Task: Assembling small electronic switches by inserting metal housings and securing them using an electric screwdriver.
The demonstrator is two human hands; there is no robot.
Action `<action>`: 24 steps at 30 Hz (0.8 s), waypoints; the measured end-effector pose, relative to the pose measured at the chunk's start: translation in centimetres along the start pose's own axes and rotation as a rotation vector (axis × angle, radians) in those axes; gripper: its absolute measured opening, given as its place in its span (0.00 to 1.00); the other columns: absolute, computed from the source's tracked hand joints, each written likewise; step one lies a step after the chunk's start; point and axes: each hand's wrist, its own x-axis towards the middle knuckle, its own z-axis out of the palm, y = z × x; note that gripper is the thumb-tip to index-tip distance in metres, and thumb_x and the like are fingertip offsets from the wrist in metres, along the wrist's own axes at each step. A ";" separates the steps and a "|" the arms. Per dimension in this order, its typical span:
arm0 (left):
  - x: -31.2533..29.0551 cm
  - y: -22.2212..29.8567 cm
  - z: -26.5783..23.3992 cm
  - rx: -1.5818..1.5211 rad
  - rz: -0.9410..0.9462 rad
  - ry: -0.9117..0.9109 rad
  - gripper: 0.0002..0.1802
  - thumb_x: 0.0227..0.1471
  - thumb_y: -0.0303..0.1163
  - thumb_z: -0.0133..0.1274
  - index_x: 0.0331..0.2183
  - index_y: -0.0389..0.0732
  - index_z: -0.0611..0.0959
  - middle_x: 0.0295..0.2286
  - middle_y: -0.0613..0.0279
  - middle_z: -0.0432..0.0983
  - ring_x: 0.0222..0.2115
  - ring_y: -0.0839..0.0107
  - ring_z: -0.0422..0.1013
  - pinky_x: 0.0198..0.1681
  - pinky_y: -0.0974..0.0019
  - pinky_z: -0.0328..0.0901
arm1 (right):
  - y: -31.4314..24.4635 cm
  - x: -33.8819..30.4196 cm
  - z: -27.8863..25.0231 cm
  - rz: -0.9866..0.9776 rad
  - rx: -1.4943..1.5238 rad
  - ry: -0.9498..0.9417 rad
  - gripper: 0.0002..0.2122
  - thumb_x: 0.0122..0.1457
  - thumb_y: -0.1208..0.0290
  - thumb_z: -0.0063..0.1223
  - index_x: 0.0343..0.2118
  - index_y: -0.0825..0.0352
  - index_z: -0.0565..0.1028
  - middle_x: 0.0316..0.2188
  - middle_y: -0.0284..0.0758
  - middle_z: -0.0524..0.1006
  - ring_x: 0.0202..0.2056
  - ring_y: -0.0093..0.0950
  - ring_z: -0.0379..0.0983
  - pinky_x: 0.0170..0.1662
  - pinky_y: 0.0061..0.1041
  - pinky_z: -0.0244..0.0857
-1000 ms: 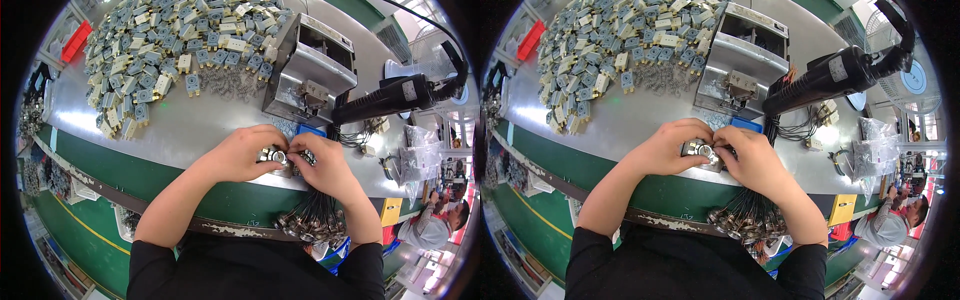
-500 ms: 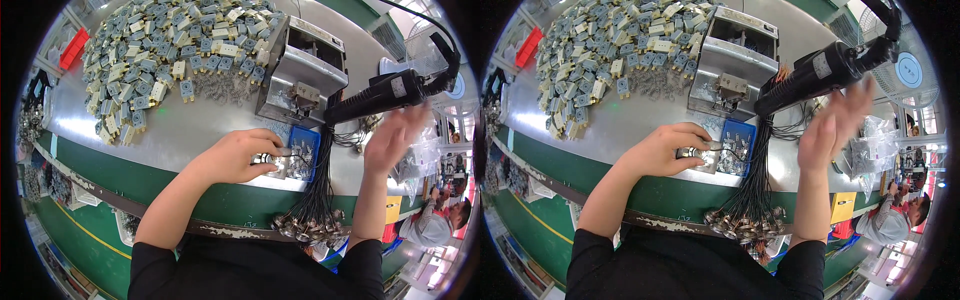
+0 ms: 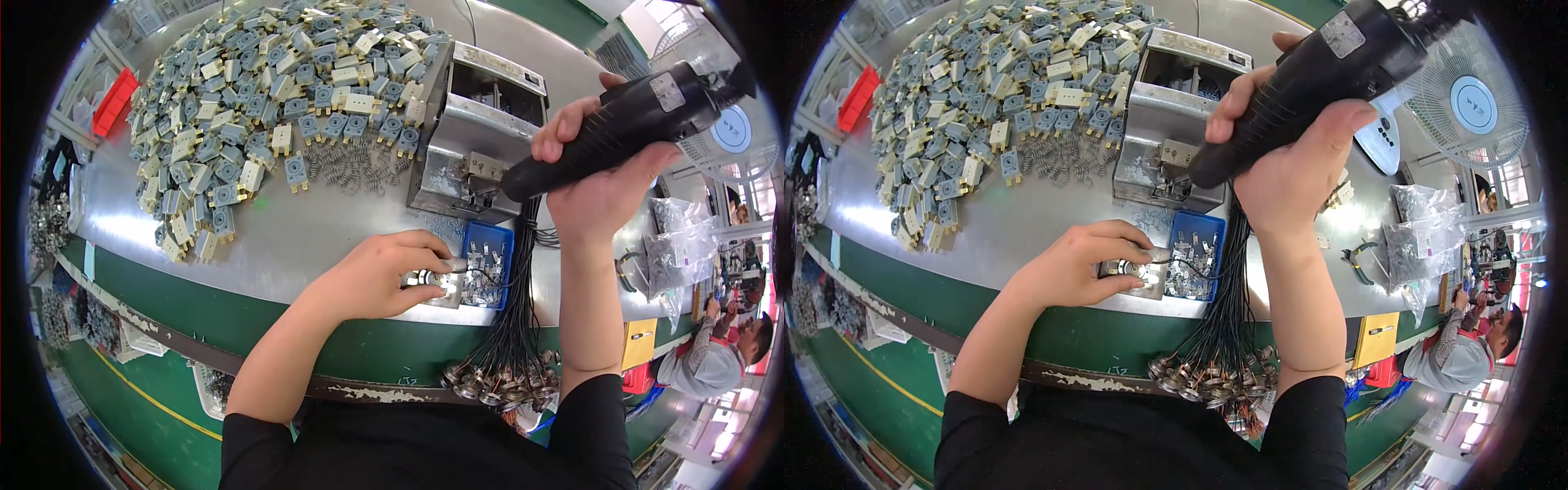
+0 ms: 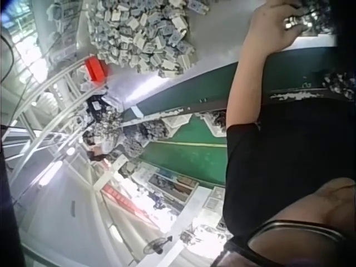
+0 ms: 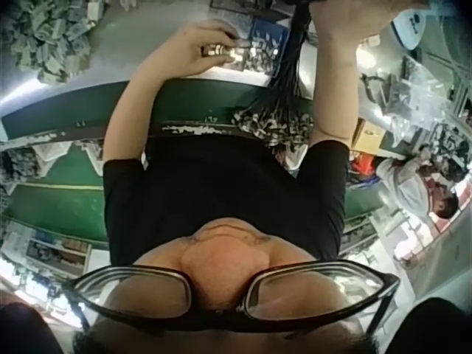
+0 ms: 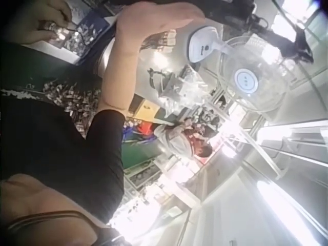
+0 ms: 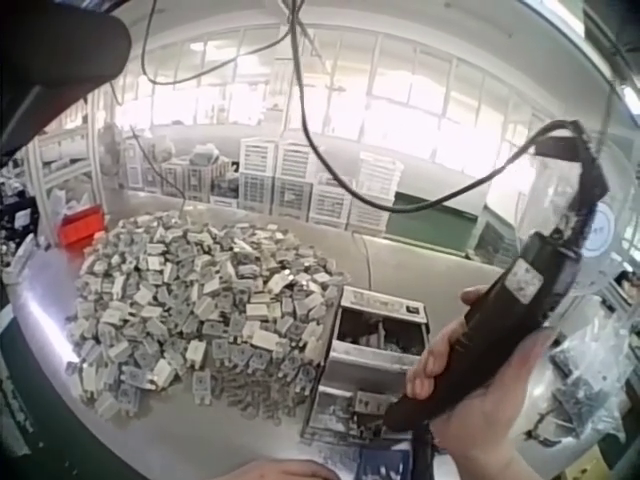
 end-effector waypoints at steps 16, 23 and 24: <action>0.0 -0.1 -0.1 -0.008 -0.020 -0.002 0.16 0.47 0.28 0.70 0.40 0.37 0.87 0.45 0.54 0.82 0.42 0.53 0.80 0.46 0.56 0.75 | 1.6 0.6 0.7 -0.029 -0.196 0.114 0.46 0.58 0.20 0.32 0.57 0.66 0.65 0.26 0.35 0.71 0.24 0.28 0.67 0.31 0.31 0.64; 0.0 -0.1 -0.2 0.005 -0.018 -0.010 0.16 0.47 0.29 0.70 0.40 0.37 0.87 0.46 0.54 0.81 0.43 0.52 0.79 0.47 0.55 0.75 | 1.5 0.3 0.9 -0.018 -0.206 0.063 0.46 0.58 0.20 0.32 0.55 0.67 0.65 0.25 0.37 0.71 0.23 0.29 0.67 0.31 0.32 0.65; 0.0 -0.1 -0.2 0.006 -0.018 -0.010 0.16 0.47 0.29 0.70 0.40 0.37 0.87 0.46 0.54 0.81 0.43 0.52 0.79 0.47 0.55 0.75 | 1.4 0.3 1.1 -0.033 -0.243 0.062 0.47 0.57 0.20 0.33 0.56 0.67 0.64 0.25 0.37 0.71 0.23 0.29 0.68 0.31 0.32 0.65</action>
